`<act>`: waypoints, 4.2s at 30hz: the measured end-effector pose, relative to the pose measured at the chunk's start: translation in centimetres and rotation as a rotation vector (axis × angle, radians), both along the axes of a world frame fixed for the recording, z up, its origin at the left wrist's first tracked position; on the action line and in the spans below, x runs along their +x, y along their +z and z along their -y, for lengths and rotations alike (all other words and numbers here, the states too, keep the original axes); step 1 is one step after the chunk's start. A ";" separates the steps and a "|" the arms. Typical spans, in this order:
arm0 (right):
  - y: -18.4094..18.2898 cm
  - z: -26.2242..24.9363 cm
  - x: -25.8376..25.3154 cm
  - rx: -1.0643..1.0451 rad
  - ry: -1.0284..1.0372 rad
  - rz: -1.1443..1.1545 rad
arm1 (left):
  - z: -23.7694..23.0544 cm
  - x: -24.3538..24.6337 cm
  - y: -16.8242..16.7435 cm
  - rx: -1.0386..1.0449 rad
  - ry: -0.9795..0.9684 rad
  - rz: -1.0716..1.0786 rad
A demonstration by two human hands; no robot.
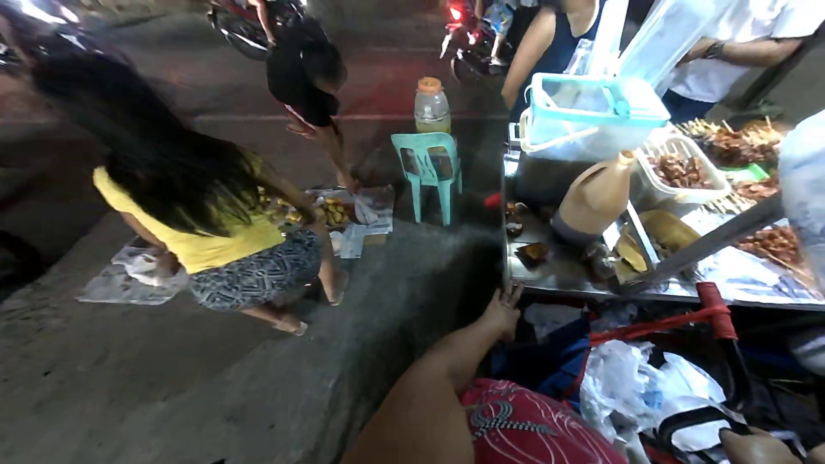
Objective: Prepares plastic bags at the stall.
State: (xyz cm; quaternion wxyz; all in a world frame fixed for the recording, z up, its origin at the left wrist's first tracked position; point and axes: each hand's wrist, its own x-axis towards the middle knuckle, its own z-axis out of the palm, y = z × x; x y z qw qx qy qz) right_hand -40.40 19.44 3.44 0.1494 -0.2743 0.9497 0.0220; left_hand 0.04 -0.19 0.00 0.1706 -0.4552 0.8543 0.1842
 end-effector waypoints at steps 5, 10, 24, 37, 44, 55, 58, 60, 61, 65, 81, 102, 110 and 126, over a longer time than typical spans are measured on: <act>-0.2 0.1 0.1 -0.006 -0.017 0.009 | 0.0 -0.2 0.1 0.016 0.014 0.021; 0.5 0.5 0.5 0.015 -0.016 0.041 | 0.9 -3.7 8.3 0.018 0.166 -0.075; 2.2 0.1 2.2 -0.161 -0.041 0.064 | 21.2 -19.1 32.9 -0.718 -0.103 -0.280; 1.3 0.9 1.6 -0.040 -0.158 0.104 | 25.8 -15.4 35.1 -0.795 -0.096 -0.119; 2.0 0.9 1.8 -0.019 -0.179 0.126 | 26.9 -15.9 35.3 -0.829 -0.065 -0.089; 3.9 0.8 2.2 -0.036 -0.176 0.213 | 16.2 -15.8 29.6 -0.770 -0.132 -0.374; 4.6 0.8 2.3 -0.057 -0.150 0.215 | 11.7 -12.3 20.4 -0.593 -0.245 -0.399; 5.3 0.9 2.6 -0.061 -0.133 0.239 | 9.7 -9.7 13.3 -0.436 -0.214 -0.284; 5.5 0.8 2.6 -0.061 -0.136 0.250 | 8.6 -8.4 10.3 -0.349 -0.168 -0.210; 3.7 0.3 2.2 -0.106 -0.148 0.211 | 4.1 -4.1 3.7 -0.154 -0.005 -0.070; -3.3 -5.6 10.5 -0.929 0.475 0.063 | 1.8 -1.9 0.5 -0.209 0.040 -0.224; -9.2 -4.0 11.9 -0.552 -0.056 0.638 | -4.5 -23.1 -3.2 -0.037 -0.552 -0.272; -6.1 -1.7 12.4 -0.808 0.119 0.617 | -8.4 -20.4 7.9 0.474 -0.533 -0.456; -2.9 -12.5 7.6 -0.795 -0.307 0.684 | -3.2 -23.5 8.6 0.200 -0.203 -0.841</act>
